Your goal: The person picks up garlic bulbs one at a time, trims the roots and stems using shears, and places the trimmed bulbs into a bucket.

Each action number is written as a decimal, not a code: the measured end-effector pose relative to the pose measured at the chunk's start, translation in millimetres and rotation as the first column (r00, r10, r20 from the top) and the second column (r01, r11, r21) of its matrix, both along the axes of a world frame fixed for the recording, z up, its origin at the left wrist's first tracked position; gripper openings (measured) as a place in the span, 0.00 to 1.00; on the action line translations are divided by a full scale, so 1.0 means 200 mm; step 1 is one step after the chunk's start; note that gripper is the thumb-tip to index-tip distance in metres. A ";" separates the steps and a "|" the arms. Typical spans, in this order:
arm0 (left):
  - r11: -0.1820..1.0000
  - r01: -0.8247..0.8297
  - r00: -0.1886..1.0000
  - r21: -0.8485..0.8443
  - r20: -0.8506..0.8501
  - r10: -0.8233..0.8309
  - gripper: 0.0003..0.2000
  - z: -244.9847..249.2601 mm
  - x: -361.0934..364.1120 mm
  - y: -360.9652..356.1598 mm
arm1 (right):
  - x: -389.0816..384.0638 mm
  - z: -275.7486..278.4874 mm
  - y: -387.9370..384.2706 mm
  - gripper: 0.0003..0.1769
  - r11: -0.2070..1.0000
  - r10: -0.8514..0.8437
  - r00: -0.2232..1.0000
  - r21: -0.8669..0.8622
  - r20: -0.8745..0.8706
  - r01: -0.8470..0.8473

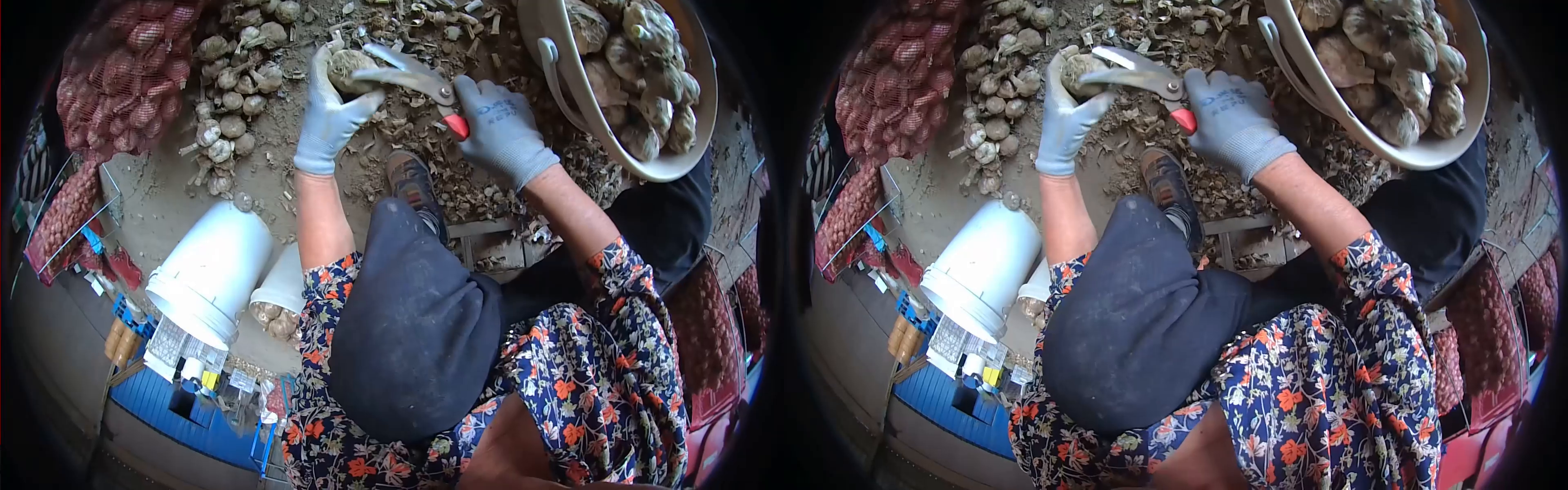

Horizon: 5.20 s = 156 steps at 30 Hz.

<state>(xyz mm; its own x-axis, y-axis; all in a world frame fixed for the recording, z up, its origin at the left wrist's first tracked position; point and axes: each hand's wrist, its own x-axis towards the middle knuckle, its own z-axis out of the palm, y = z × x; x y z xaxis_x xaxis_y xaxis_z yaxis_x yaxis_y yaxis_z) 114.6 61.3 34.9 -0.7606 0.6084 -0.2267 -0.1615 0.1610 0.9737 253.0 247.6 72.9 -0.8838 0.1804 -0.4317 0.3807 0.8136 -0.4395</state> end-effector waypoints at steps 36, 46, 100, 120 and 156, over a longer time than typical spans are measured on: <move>0.823 -0.274 0.857 0.498 0.515 -0.026 0.32 -0.03 0.27 -0.05 | 0.28 0.06 -0.18 0.22 0.256 -0.192 0.877 -0.840 0.440 0.478; 0.934 -0.070 0.934 0.352 0.352 -0.063 0.28 -0.05 0.29 0.12 | 0.28 -0.03 -0.05 0.17 0.210 -0.222 0.857 -0.835 0.466 0.509; 0.997 -0.080 0.967 -0.016 -0.244 0.074 0.32 0.00 0.00 0.02 | 0.05 0.09 -0.08 0.21 0.998 -0.029 0.995 -0.055 -0.094 0.023; 0.963 0.166 0.978 -0.214 -0.088 -0.188 0.36 0.04 0.11 0.02 | 0.13 -0.05 0.11 0.17 0.998 0.029 0.995 -0.058 0.092 -0.024; 0.471 -0.387 0.889 -0.793 -0.456 -0.037 0.42 -0.59 -0.73 0.29 | 0.35 -0.15 0.07 0.19 0.885 -0.250 0.881 -0.273 0.401 0.376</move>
